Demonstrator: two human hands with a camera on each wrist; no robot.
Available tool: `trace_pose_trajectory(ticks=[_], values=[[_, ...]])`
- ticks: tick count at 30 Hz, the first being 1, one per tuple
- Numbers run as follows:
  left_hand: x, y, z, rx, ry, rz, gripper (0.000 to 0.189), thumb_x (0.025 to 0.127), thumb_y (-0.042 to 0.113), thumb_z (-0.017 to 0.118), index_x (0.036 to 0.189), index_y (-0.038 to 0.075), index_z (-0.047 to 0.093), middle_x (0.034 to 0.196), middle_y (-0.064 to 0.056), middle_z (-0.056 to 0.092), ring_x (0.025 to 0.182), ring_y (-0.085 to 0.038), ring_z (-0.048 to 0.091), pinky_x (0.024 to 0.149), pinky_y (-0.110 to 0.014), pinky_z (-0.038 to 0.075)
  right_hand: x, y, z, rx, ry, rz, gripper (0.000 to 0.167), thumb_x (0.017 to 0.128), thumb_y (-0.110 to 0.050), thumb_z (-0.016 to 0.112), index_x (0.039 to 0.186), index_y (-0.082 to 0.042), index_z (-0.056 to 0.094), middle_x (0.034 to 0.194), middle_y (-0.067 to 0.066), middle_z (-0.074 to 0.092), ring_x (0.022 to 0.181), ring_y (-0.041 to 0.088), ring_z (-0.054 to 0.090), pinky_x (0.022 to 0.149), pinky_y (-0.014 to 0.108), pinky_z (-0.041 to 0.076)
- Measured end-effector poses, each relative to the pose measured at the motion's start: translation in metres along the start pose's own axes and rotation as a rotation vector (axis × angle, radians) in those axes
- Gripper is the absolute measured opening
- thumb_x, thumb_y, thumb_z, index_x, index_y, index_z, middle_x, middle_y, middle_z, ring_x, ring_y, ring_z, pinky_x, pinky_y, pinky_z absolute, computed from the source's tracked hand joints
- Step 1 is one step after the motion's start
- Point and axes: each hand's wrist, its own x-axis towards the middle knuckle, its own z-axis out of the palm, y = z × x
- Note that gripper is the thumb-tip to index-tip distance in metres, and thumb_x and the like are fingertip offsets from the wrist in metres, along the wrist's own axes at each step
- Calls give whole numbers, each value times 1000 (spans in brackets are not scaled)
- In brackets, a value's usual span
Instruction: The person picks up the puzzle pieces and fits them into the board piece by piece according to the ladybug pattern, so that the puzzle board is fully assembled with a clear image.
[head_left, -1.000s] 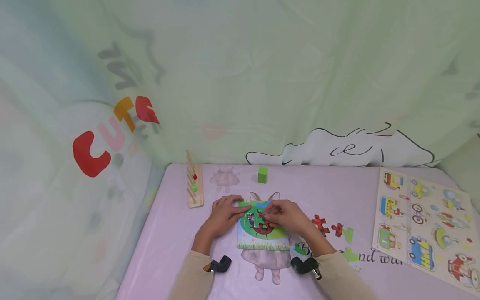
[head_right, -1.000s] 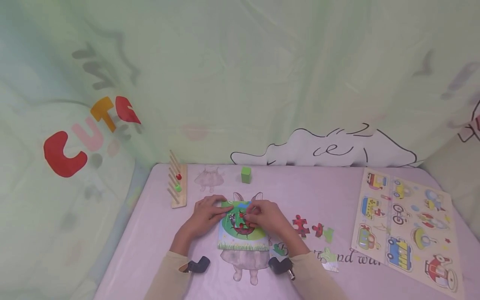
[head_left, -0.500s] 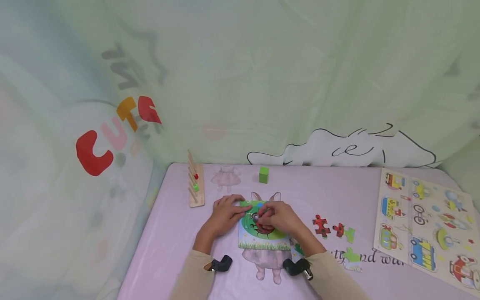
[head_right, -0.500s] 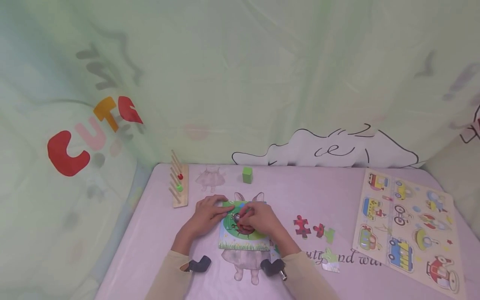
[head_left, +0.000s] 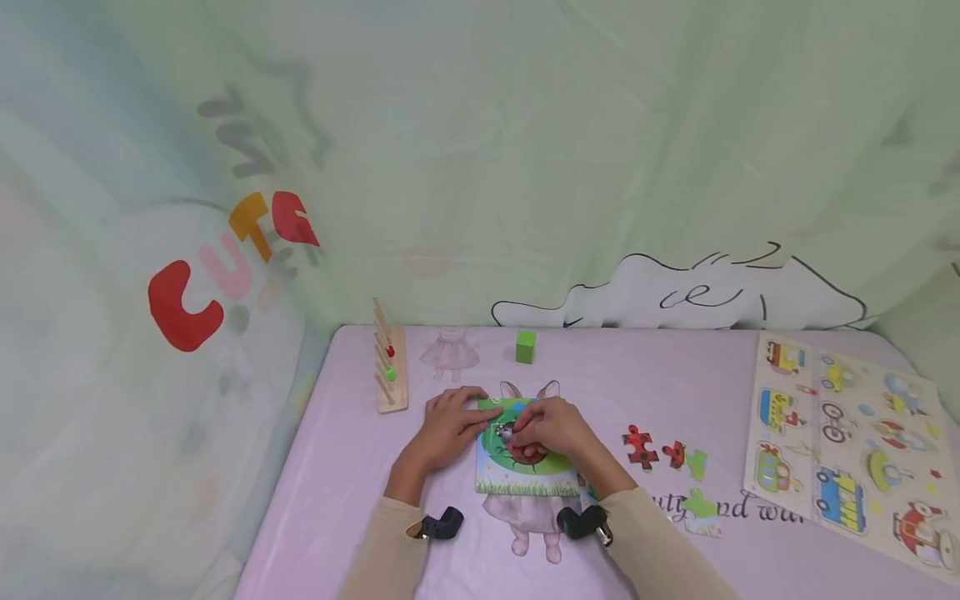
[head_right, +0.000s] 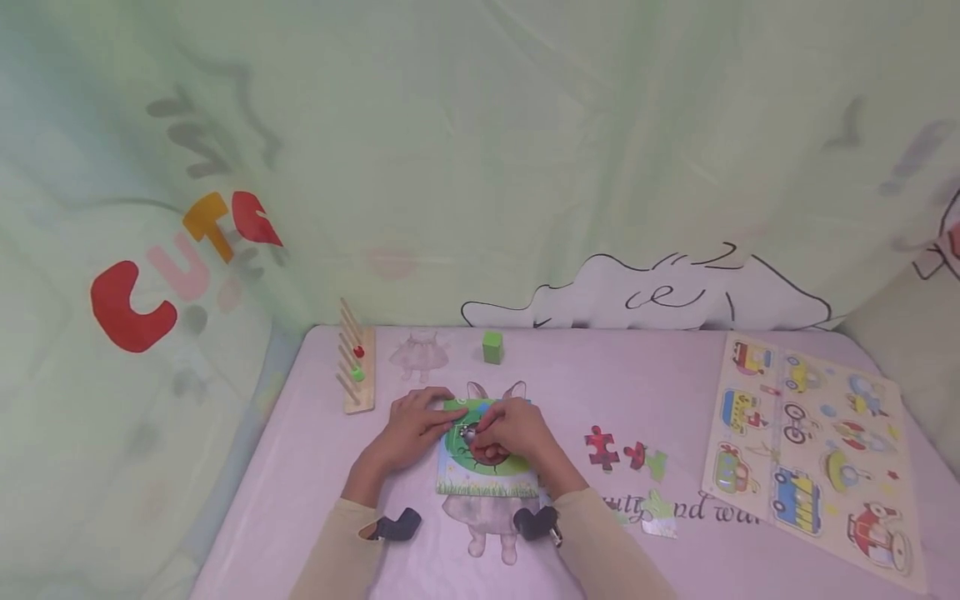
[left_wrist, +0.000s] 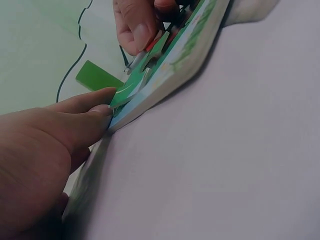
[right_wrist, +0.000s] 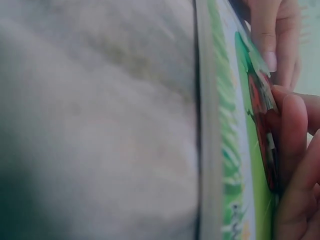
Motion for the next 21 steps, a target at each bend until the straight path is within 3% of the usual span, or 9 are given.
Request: trace_pose_trajectory(ticks=[14,21], values=[[0,-5,2,-20,-27,-17,37,105,42,52,141,40,61,151,5,46,140,-22,38,110,-54,27,6,1,-1,-88,55,60,24,70,-22,93,72,-10,73,60,0,67,55,10,65,54,22,51],[1,-4,1,-17,-32,-13,37,104,40,55,141,39,61,151,4,46,140,-23,38,111,-54,27,7,-1,-2,-160,74,34,24,68,-23,94,69,-10,73,59,-2,67,58,11,64,55,23,49]])
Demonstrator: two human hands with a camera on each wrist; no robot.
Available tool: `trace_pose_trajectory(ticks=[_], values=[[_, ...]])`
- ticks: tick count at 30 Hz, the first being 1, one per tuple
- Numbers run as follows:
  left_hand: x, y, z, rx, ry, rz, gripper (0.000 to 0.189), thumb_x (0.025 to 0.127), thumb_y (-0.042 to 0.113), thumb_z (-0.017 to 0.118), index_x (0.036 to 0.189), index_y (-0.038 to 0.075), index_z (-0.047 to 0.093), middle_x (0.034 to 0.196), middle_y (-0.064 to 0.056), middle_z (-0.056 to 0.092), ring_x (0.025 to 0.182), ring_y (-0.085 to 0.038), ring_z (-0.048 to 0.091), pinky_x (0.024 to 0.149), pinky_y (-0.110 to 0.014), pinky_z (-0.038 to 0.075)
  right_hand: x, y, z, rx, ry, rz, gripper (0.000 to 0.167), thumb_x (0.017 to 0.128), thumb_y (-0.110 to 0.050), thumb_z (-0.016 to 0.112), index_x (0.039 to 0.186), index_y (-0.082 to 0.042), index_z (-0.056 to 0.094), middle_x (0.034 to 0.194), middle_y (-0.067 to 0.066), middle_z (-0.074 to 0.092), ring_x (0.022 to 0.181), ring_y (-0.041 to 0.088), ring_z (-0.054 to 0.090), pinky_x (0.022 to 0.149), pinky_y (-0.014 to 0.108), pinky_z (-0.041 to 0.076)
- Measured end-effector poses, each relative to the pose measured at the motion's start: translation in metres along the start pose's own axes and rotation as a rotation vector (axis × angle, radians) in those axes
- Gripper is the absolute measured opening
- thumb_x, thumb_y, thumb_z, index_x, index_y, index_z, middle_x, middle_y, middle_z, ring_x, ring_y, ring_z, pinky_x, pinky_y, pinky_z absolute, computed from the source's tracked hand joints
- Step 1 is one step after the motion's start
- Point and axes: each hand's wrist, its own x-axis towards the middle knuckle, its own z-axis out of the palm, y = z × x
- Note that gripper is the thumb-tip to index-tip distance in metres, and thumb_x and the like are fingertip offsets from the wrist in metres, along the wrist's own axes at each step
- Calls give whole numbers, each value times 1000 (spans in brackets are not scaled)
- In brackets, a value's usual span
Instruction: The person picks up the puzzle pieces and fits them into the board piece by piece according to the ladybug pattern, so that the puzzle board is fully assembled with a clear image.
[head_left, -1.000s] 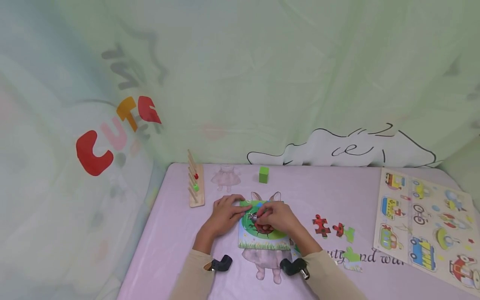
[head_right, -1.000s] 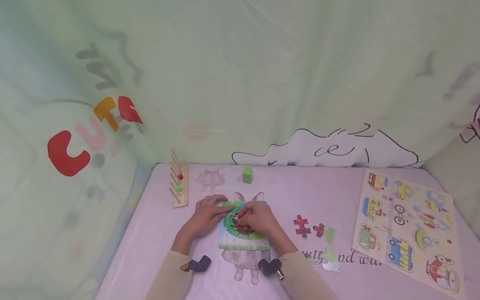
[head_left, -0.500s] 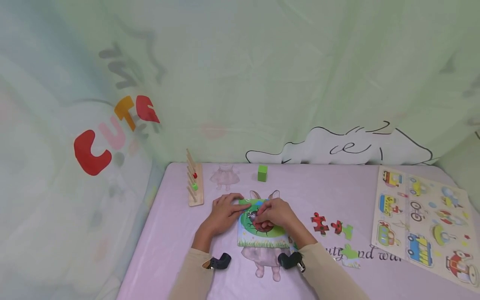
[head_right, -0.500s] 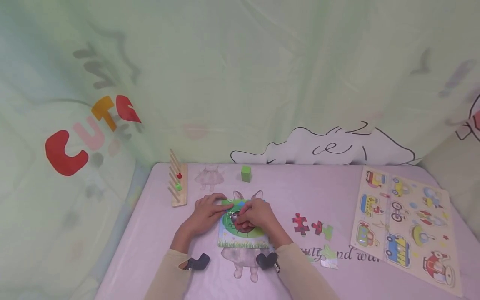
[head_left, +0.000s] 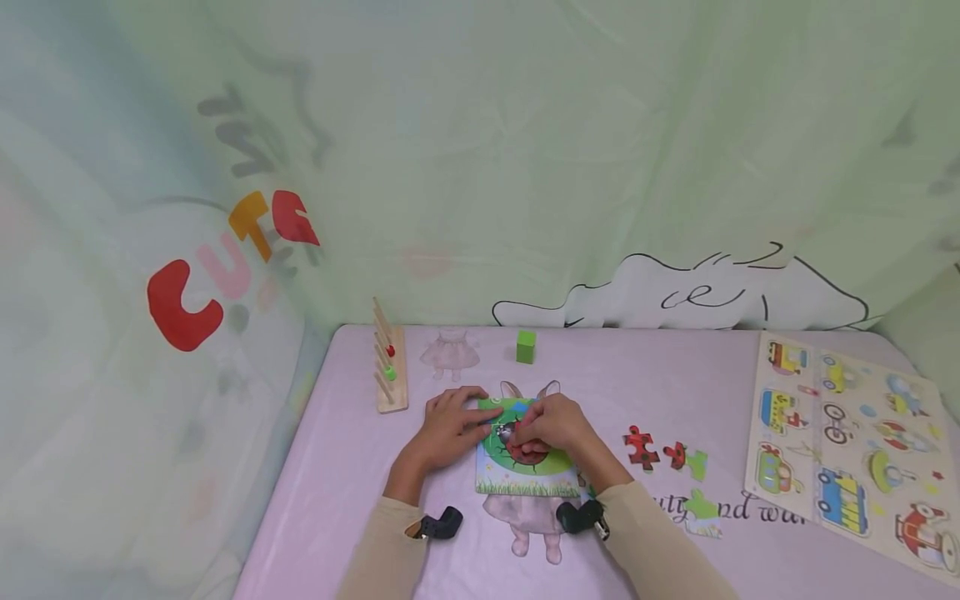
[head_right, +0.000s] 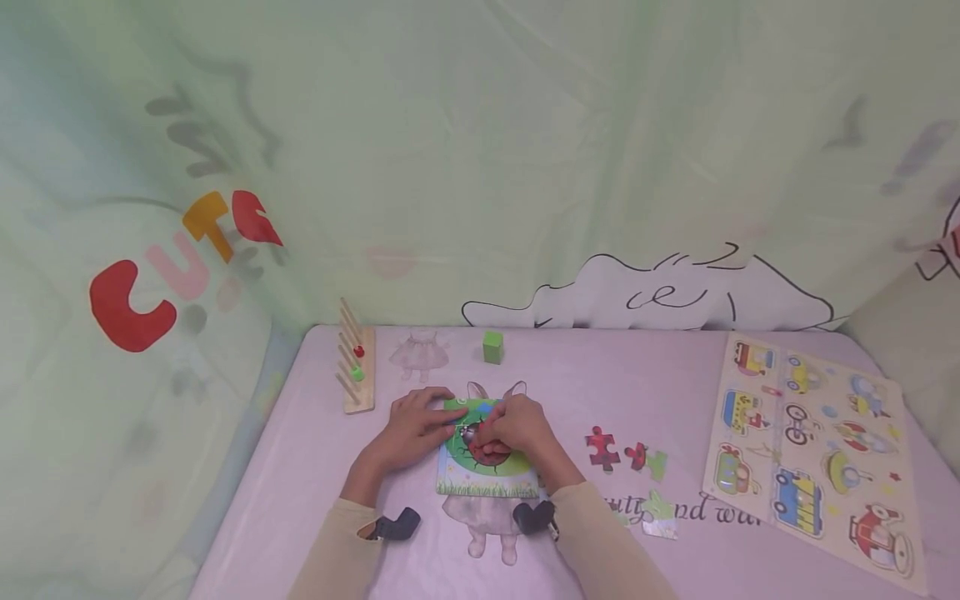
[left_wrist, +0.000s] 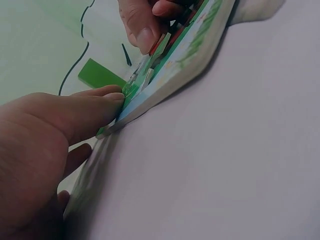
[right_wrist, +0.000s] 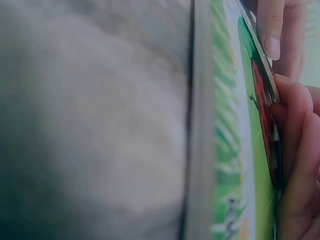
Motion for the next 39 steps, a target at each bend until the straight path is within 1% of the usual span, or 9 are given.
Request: trace_pose_trajectory(ticks=[10,19,22,25,28,31,33,36,39], values=[[0,1,-1,-17,0,0,37,104,39,57,141,37,62,151,4,46,140,-24,38,112,-55,26,0,0,2,12,-8,5,21,70,-19,92,68,-11,72,53,-3,66,51,9,64,52,22,48],[-1,1,-1,-11,-2,1,38,104,40,57,141,38,61,151,4,47,140,-24,39,112,-56,26,0,1,3,-44,11,-28,23,71,-22,92,67,-13,71,54,-4,65,55,10,63,54,23,48],[-1,2,-1,-12,10,12,37,103,38,58,140,37,63,150,3,48,139,-25,40,110,-56,27,-2,2,2,-29,-6,-66,20,73,-23,91,73,-13,74,58,-4,67,58,11,65,57,25,49],[-1,2,-1,-9,21,23,37,103,37,59,139,37,63,149,3,48,138,-25,41,109,-57,28,-5,3,0,-15,-40,-136,15,76,-19,89,84,-12,79,63,-3,70,60,11,65,60,26,50],[-2,2,-2,-15,31,27,36,102,37,61,137,36,65,149,3,50,138,-25,42,109,-56,29,-6,4,0,-55,-56,-242,15,79,-15,86,93,-13,83,70,-3,75,64,7,65,62,26,52],[-2,0,-3,-47,43,29,33,100,37,65,132,34,69,148,3,52,140,-24,43,111,-56,28,-7,4,1,-123,-38,-320,15,79,-16,86,94,-17,85,76,-6,78,72,3,64,67,25,52],[-3,-2,-3,-83,57,39,29,97,37,69,126,33,74,148,5,54,141,-23,43,113,-55,28,-8,3,2,-134,-35,-340,14,78,-17,87,92,-17,85,78,-7,79,73,4,64,68,26,53],[-4,-6,-3,-136,68,70,24,91,36,77,115,30,80,149,9,56,143,-20,43,115,-55,26,-9,1,3,-148,-39,-339,13,78,-17,88,91,-17,85,76,-7,78,71,4,63,67,26,52],[-4,-8,-2,-151,75,114,23,84,35,84,106,28,82,147,10,58,144,-22,44,115,-58,26,-11,-2,1,-156,-65,-337,13,80,-18,87,92,-15,85,73,-6,78,66,4,63,65,25,52]])
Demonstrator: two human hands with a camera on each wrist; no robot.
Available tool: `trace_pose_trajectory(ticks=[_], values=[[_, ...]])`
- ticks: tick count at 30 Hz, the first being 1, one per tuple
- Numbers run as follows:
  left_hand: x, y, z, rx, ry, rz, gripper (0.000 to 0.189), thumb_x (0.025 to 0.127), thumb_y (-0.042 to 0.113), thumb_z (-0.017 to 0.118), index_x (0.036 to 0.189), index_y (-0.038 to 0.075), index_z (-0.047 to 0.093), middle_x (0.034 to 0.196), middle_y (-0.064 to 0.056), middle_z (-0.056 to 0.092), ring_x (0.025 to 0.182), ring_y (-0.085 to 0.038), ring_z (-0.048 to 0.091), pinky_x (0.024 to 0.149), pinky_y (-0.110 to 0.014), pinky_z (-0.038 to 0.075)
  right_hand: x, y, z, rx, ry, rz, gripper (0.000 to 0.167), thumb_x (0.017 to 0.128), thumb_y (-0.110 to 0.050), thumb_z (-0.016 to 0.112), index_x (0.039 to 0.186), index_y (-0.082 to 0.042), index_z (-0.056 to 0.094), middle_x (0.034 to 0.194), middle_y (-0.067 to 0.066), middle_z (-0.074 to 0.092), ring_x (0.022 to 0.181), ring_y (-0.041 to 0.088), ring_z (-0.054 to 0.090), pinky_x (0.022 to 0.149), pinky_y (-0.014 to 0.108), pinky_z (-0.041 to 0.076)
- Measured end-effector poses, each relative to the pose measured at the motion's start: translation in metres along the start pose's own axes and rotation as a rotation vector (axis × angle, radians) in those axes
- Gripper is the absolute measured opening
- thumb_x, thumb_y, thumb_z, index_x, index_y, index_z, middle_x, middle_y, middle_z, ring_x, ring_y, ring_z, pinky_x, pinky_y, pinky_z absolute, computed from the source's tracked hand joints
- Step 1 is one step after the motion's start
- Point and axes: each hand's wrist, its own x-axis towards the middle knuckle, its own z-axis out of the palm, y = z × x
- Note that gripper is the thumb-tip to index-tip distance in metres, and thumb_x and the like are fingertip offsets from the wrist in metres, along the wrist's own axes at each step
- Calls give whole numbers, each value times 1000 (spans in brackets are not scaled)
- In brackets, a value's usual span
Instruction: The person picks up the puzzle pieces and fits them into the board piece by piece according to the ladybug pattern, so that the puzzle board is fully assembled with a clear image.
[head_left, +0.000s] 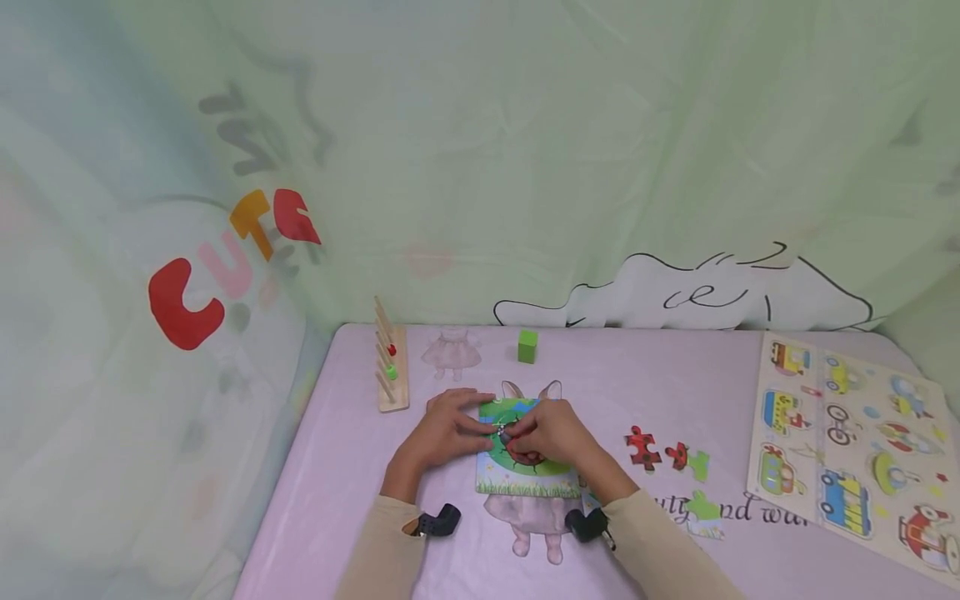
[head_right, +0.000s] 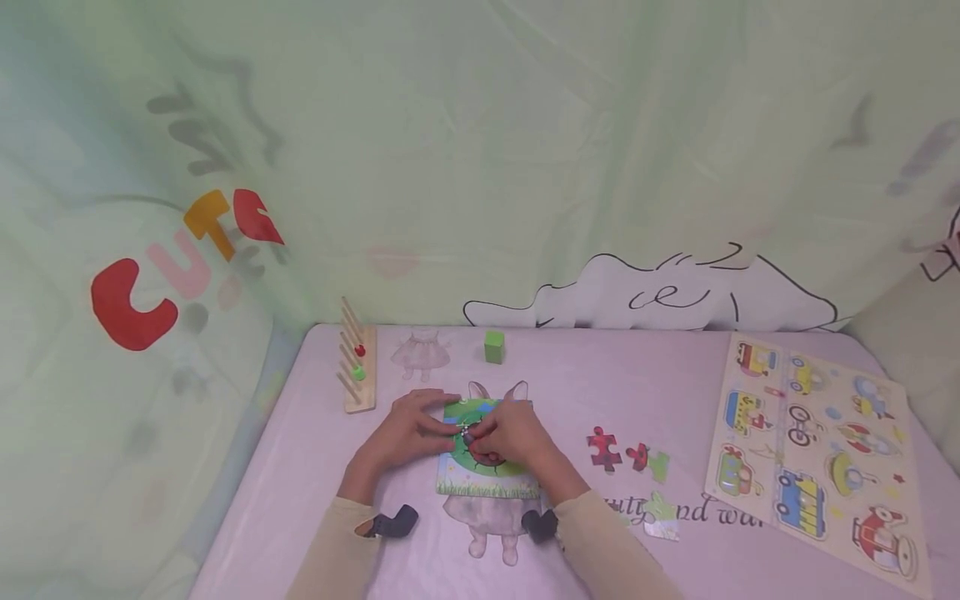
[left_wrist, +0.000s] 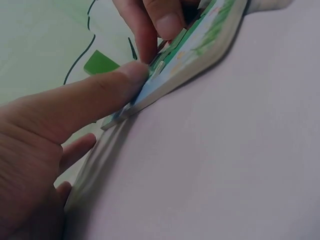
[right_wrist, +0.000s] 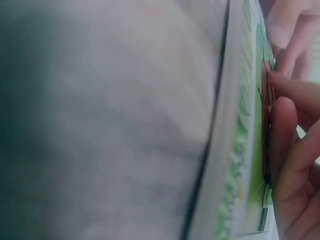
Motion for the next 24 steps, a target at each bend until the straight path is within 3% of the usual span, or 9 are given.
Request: trace_pose_trajectory(ticks=[8,13,18,24], values=[[0,4,-3,-16,-8,28,23,81,34,87,102,24,83,144,4,63,145,-29,44,114,-64,25,2,-5,-3,-87,59,22,15,78,-25,89,91,-21,85,80,-6,79,83,12,70,72,28,55],[0,7,-6,-24,-34,33,21,83,34,84,101,23,83,142,4,65,147,-29,44,116,-68,21,6,-3,-1,-86,6,39,15,78,-23,89,92,-22,85,83,-6,80,78,7,68,68,25,52],[0,8,-6,-81,-76,-4,21,86,33,82,103,22,83,139,8,66,150,-22,41,121,-68,11,8,-4,-1,-142,-35,11,12,80,-23,87,91,-21,85,83,-4,80,73,5,65,64,25,49],[-1,8,-7,-106,-87,-17,20,85,33,83,102,22,83,135,11,67,149,-16,41,123,-66,7,10,-6,-3,-178,-54,21,12,79,-26,88,90,-22,85,81,-6,79,71,3,62,64,24,49]])
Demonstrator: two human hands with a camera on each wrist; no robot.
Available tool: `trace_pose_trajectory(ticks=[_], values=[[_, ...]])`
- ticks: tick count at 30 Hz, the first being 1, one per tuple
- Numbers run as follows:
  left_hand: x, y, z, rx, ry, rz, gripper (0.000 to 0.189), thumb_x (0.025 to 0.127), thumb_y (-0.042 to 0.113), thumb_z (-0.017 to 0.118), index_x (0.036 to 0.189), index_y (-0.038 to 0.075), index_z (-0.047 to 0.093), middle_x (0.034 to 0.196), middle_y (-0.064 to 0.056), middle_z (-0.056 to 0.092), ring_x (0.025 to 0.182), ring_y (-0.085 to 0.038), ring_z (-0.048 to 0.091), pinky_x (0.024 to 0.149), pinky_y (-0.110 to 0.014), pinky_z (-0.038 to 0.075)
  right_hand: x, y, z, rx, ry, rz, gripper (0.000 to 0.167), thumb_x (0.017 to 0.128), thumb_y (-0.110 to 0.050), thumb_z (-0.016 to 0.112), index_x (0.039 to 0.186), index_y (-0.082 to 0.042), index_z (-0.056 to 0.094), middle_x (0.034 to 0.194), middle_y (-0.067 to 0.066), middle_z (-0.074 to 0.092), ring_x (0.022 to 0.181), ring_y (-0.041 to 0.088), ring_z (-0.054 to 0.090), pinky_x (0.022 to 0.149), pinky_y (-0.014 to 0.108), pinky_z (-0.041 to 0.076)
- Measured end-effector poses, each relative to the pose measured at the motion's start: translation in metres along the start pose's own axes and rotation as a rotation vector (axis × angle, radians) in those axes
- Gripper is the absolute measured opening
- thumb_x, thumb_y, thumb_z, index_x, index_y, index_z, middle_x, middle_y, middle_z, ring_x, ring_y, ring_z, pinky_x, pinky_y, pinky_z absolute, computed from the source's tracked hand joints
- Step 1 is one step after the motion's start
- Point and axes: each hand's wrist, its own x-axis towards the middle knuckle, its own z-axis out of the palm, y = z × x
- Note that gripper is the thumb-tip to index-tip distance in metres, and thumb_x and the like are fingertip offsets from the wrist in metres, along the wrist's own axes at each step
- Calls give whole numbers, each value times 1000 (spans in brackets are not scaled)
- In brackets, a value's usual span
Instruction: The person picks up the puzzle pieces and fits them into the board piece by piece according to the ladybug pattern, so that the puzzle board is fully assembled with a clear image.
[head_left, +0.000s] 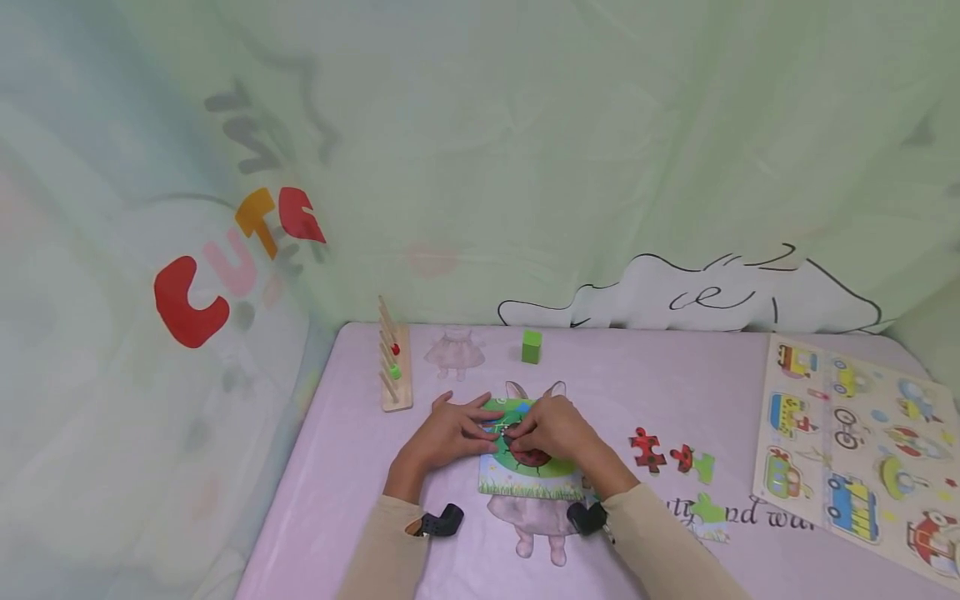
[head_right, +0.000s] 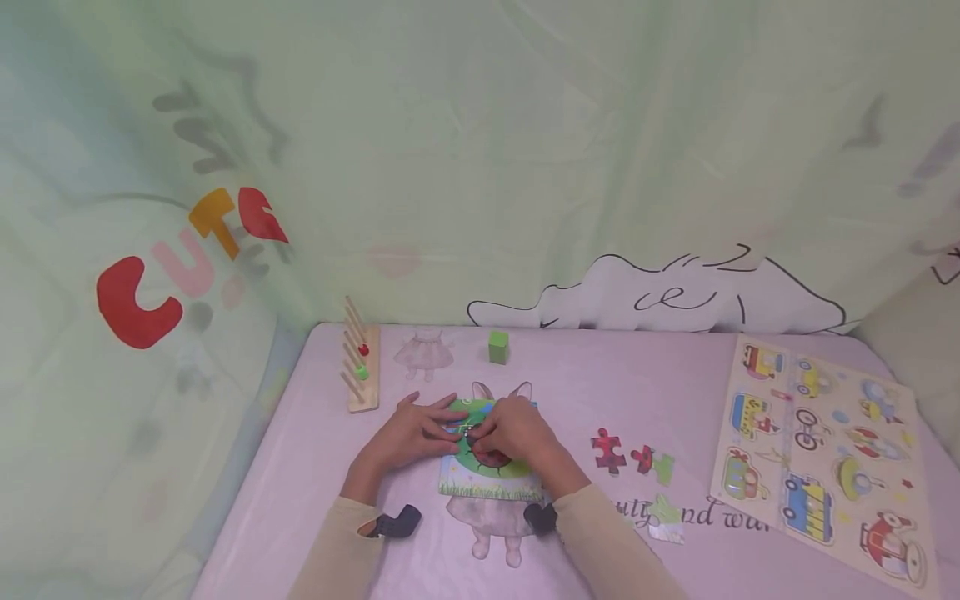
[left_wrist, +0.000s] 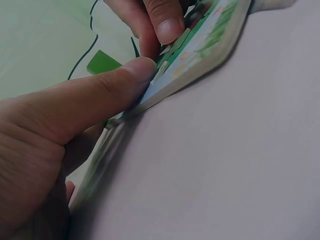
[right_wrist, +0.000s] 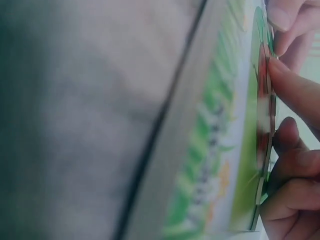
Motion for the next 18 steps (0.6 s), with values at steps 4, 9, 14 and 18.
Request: trace_pose_trajectory(ticks=[4,9,14,18], values=[[1,-1,0,38,-10,-1,22,85,36,83,103,23,82,135,12,67,149,-16,42,122,-66,8,1,1,-2,2,-2,8,12,78,-27,89,89,-23,85,83,-7,79,77,4,64,68,26,51],[3,-1,1,98,-8,6,23,84,39,82,103,25,82,135,12,67,147,-17,45,121,-67,13,2,6,-3,-8,3,-10,11,77,-27,89,87,-24,85,86,-8,79,83,7,66,73,29,54],[3,-1,2,89,0,-2,23,84,39,82,103,27,82,136,12,67,148,-16,44,121,-68,13,4,11,-4,14,6,-30,12,79,-27,88,91,-23,85,89,-4,79,84,8,66,71,28,52],[2,-2,3,67,4,-10,22,85,39,80,104,28,82,138,11,65,149,-14,41,121,-68,10,4,13,-3,25,18,-26,19,84,-30,85,101,-24,84,83,-2,79,80,10,65,66,25,45]])
